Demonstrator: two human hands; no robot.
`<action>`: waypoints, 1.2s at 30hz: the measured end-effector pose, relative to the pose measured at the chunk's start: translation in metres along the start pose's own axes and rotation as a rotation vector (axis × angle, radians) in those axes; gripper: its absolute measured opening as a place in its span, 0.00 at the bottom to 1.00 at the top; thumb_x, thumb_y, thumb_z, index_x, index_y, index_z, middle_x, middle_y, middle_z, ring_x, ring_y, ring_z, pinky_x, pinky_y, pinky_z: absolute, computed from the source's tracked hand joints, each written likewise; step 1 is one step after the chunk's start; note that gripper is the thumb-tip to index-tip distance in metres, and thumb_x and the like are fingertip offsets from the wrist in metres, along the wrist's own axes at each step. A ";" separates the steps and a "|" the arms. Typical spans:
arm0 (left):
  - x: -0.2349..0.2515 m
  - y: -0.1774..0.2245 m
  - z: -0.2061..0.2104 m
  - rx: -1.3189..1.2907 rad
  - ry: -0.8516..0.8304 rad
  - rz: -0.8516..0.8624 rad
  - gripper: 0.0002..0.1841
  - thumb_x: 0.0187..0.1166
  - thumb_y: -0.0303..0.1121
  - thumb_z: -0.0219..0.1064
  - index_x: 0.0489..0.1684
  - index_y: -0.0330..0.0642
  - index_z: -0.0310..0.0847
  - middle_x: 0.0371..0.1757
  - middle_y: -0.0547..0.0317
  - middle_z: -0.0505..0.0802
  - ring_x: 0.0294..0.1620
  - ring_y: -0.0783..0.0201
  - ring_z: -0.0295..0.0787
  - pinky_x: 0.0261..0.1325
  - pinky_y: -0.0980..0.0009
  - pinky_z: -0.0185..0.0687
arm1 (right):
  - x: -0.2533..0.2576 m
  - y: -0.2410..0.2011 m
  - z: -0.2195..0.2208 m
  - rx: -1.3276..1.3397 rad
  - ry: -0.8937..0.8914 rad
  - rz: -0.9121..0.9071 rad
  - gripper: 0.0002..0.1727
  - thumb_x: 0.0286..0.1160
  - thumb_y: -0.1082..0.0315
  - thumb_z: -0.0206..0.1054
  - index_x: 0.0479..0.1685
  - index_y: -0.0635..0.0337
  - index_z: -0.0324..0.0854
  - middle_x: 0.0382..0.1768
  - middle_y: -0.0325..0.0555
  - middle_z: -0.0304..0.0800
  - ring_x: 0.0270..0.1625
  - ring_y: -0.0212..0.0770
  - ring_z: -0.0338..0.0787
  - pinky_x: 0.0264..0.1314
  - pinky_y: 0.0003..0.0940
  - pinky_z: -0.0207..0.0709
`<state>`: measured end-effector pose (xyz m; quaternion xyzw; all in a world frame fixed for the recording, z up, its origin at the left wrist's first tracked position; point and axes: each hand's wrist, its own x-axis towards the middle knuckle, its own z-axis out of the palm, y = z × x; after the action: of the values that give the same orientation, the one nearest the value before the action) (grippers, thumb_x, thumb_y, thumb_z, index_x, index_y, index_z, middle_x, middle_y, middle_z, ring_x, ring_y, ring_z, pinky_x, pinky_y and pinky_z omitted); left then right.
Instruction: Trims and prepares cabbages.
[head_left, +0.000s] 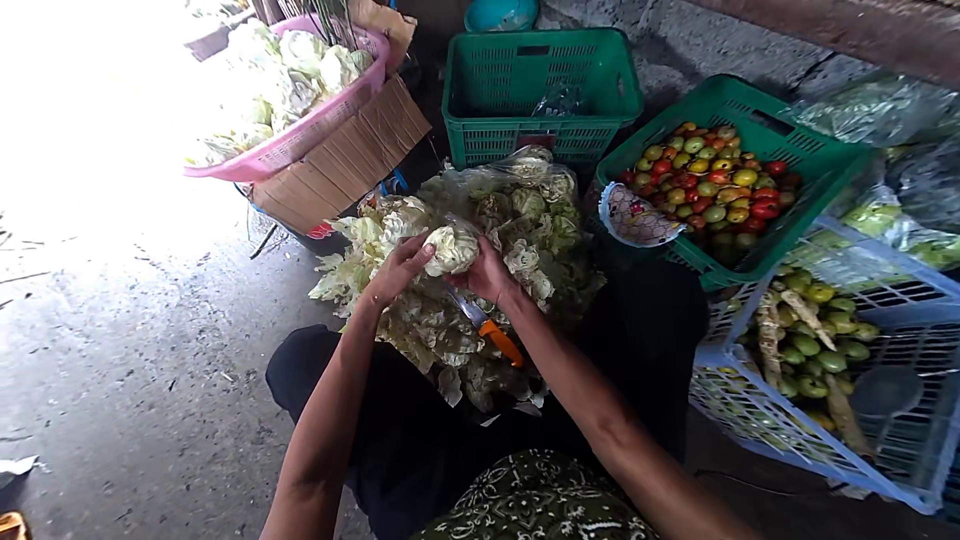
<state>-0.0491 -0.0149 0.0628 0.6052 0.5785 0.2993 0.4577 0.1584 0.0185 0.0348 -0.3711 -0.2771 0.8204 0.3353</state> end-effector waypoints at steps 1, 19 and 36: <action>-0.002 0.004 0.002 0.038 0.042 0.031 0.30 0.89 0.54 0.56 0.87 0.53 0.67 0.84 0.44 0.73 0.69 0.46 0.82 0.64 0.46 0.81 | 0.002 0.006 -0.002 0.044 0.016 -0.049 0.35 0.88 0.36 0.33 0.79 0.48 0.66 0.55 0.51 0.87 0.39 0.44 0.90 0.36 0.37 0.86; 0.001 -0.027 0.023 -0.074 0.150 0.198 0.30 0.73 0.36 0.79 0.75 0.38 0.75 0.79 0.50 0.82 0.72 0.57 0.85 0.71 0.58 0.84 | 0.017 0.042 -0.021 -0.164 0.061 -0.617 0.52 0.49 0.81 0.75 0.85 0.49 0.59 0.79 0.53 0.70 0.68 0.44 0.82 0.62 0.45 0.83; 0.010 -0.035 0.041 0.282 0.189 0.493 0.09 0.73 0.28 0.73 0.43 0.30 0.88 0.69 0.40 0.89 0.59 0.55 0.94 0.62 0.59 0.88 | 0.026 0.059 -0.031 -0.097 0.200 -0.538 0.49 0.61 0.69 0.79 0.85 0.47 0.53 0.78 0.53 0.70 0.70 0.45 0.81 0.66 0.48 0.81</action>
<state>-0.0263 -0.0168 0.0132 0.7546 0.4899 0.3732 0.2265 0.1493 0.0075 -0.0356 -0.3788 -0.3699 0.6474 0.5482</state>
